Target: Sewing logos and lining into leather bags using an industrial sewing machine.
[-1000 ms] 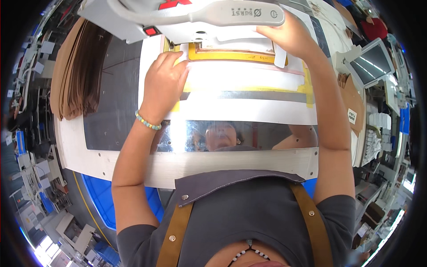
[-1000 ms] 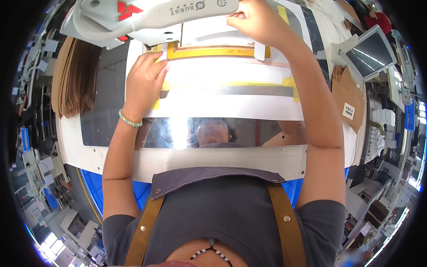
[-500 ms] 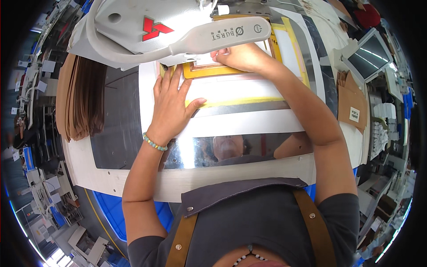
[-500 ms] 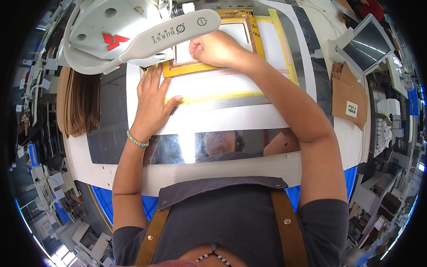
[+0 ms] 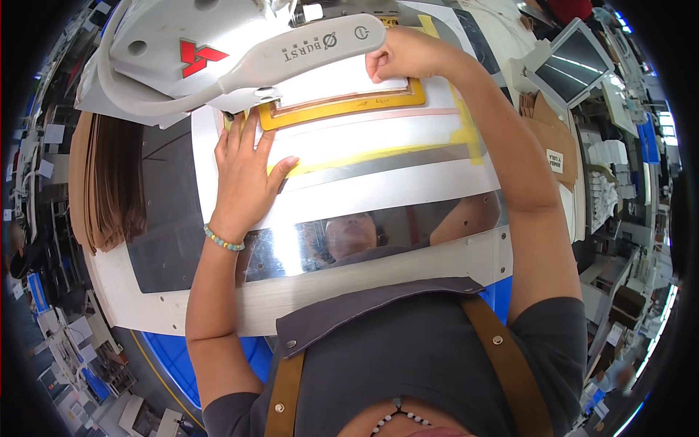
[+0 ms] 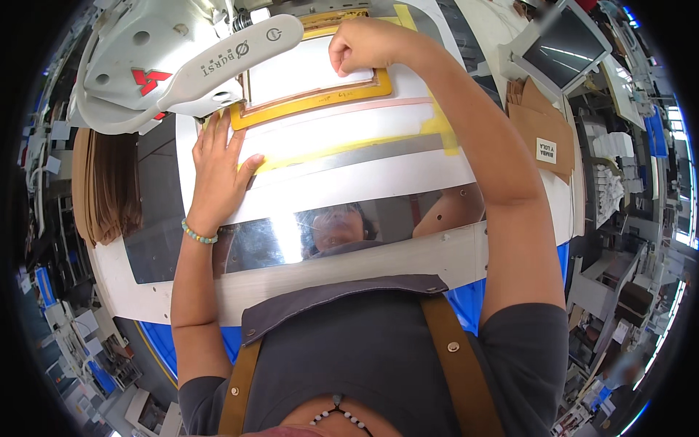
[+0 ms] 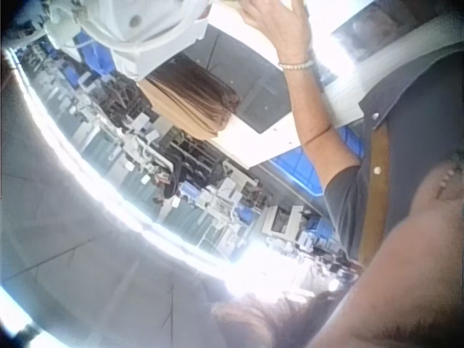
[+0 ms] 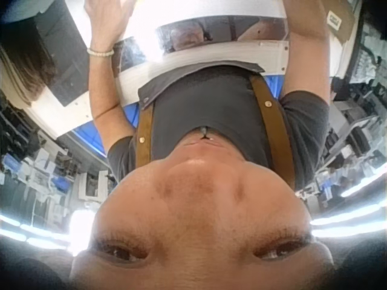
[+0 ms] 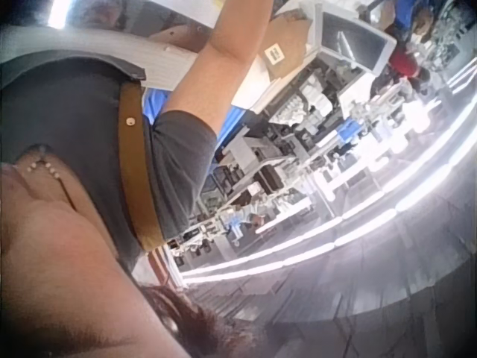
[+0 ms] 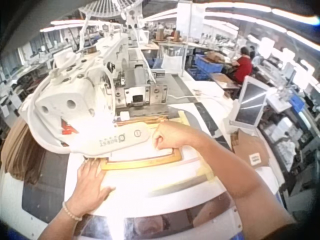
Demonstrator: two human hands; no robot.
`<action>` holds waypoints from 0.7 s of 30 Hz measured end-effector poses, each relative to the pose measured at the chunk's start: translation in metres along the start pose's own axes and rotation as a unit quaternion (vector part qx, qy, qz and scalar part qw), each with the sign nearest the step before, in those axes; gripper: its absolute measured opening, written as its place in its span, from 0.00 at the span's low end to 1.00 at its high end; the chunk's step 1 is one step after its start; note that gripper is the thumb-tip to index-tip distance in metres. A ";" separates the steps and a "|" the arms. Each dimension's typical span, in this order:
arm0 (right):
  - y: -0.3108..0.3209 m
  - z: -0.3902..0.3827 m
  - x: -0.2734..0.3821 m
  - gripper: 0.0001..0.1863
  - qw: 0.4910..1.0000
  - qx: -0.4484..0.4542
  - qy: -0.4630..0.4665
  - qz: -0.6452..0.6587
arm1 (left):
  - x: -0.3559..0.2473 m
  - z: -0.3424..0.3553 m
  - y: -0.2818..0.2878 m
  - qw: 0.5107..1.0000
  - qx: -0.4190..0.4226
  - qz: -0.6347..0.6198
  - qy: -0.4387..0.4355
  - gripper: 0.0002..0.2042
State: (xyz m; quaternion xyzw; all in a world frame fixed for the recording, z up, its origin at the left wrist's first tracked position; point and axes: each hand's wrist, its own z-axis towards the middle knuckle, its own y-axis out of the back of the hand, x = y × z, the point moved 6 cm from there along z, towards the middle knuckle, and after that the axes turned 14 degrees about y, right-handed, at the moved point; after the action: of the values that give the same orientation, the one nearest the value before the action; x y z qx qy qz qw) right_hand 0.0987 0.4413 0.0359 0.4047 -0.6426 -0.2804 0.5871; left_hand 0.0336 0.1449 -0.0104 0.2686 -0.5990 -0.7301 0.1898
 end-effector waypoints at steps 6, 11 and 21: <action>-0.007 -0.010 -0.002 0.01 1.000 0.008 -0.003 0.008 | -0.001 -0.001 -0.001 1.000 0.002 0.001 -0.009 0.30; -0.008 -0.011 0.000 0.01 1.000 0.005 0.008 -0.003 | 0.000 -0.001 -0.004 1.000 0.001 -0.007 0.000 0.33; -0.020 -0.020 0.011 0.08 0.973 0.044 -0.007 -0.226 | 0.001 -0.001 -0.005 1.000 0.002 0.011 0.002 0.34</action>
State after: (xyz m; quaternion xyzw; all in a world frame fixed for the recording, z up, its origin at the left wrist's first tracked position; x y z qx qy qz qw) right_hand 0.1227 0.4238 0.0285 0.5628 -0.5502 -0.3801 0.4858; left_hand 0.0339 0.1444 -0.0159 0.2643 -0.6029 -0.7261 0.1984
